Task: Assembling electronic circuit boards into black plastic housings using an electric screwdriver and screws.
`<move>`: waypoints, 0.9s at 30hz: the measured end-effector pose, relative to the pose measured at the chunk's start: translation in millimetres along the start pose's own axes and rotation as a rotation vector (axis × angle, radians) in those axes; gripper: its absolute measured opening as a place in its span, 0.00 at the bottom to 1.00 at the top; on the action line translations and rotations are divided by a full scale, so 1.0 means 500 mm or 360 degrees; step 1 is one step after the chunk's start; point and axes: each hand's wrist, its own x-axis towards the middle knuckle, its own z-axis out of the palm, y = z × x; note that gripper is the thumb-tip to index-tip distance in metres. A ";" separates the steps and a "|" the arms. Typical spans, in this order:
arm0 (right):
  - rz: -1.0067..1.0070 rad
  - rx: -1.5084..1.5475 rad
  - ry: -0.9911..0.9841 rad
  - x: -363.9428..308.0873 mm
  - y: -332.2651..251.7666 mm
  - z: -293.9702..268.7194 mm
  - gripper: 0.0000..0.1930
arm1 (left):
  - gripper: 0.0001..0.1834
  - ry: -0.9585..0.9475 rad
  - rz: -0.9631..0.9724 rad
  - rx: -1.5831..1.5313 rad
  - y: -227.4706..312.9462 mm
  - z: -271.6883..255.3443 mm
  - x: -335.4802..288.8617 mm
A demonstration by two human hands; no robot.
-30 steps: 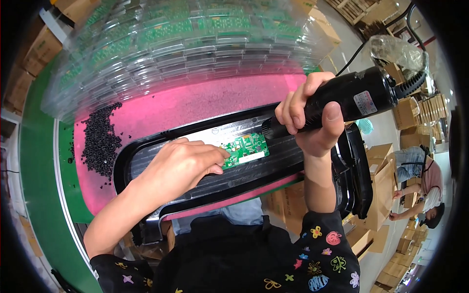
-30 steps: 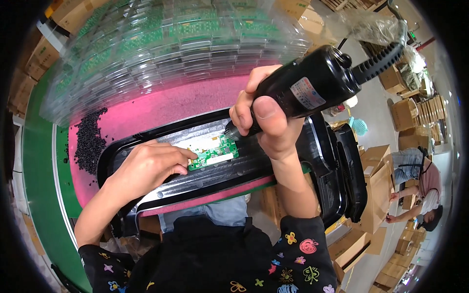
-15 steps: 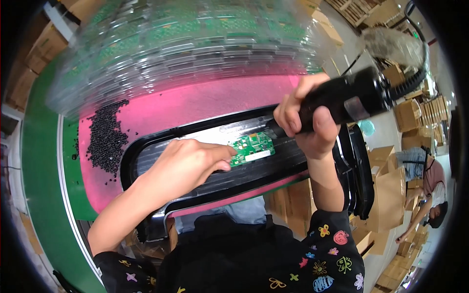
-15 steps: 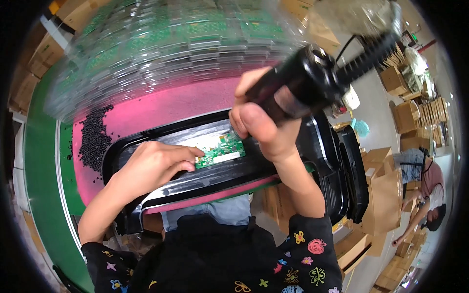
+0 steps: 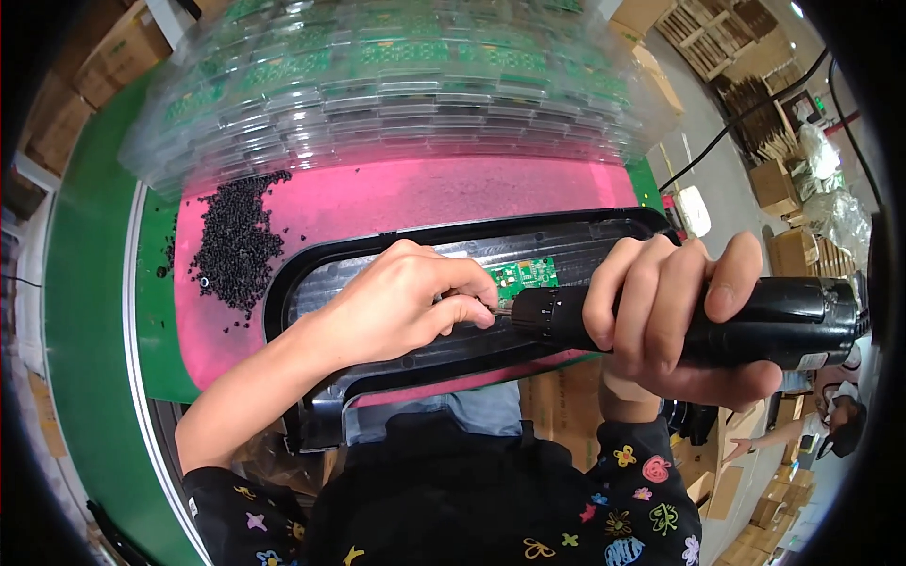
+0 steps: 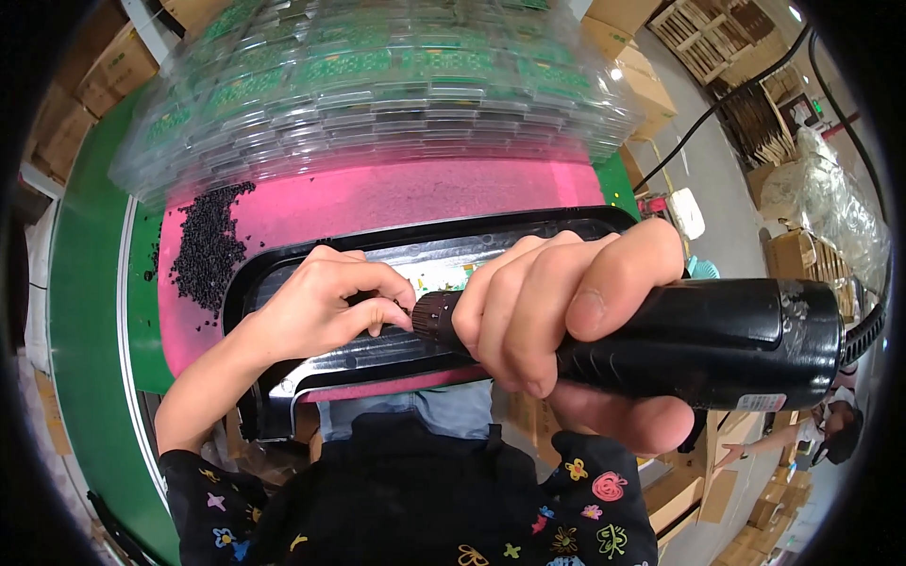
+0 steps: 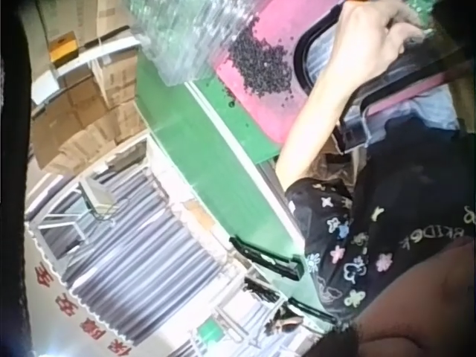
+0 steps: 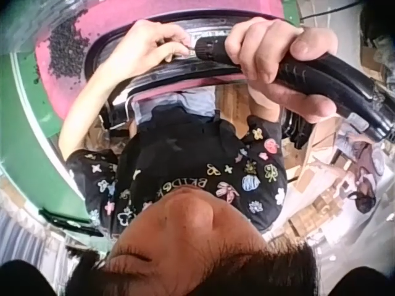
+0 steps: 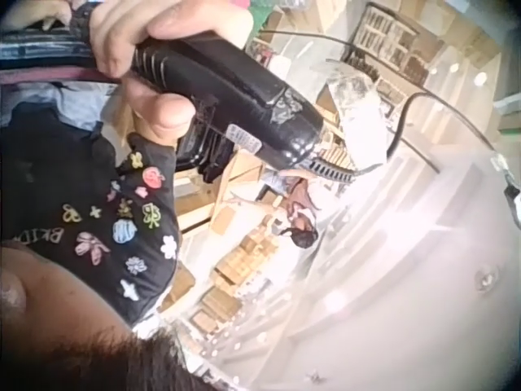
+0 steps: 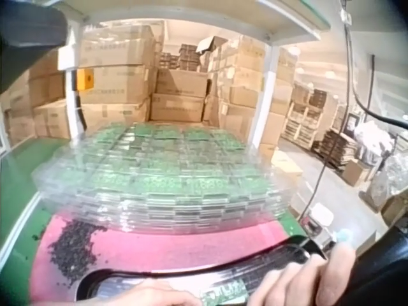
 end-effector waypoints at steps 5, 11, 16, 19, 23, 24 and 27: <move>-0.0008 -0.0050 0.0030 -0.003 0.012 0.010 0.24 | 0.04 -0.0067 -0.0050 0.0040 0.000 -0.007 -0.001; 0.0085 -0.0089 -0.0107 0.012 0.021 -0.007 0.24 | 0.03 0.0096 0.0077 0.0064 -0.012 -0.012 -0.003; 0.0294 -0.0354 0.0146 -0.002 0.042 0.000 0.23 | 0.03 0.0318 0.0106 0.0254 -0.012 -0.011 -0.002; 0.0373 -0.0226 0.0037 0.001 0.069 -0.029 0.23 | 0.04 0.0342 -0.0223 0.0154 -0.001 -0.014 -0.004; 0.0406 -0.0047 0.0094 -0.007 0.086 -0.036 0.21 | 0.09 0.0474 -0.0127 0.0182 -0.002 -0.017 0.000; 0.0409 -0.0044 0.0092 -0.007 0.090 -0.037 0.21 | 0.12 0.0483 -0.0140 0.0315 -0.004 -0.019 -0.001; 0.0411 -0.0058 0.0108 -0.009 0.095 -0.038 0.21 | 0.15 0.0491 -0.0141 0.0463 0.000 -0.022 -0.001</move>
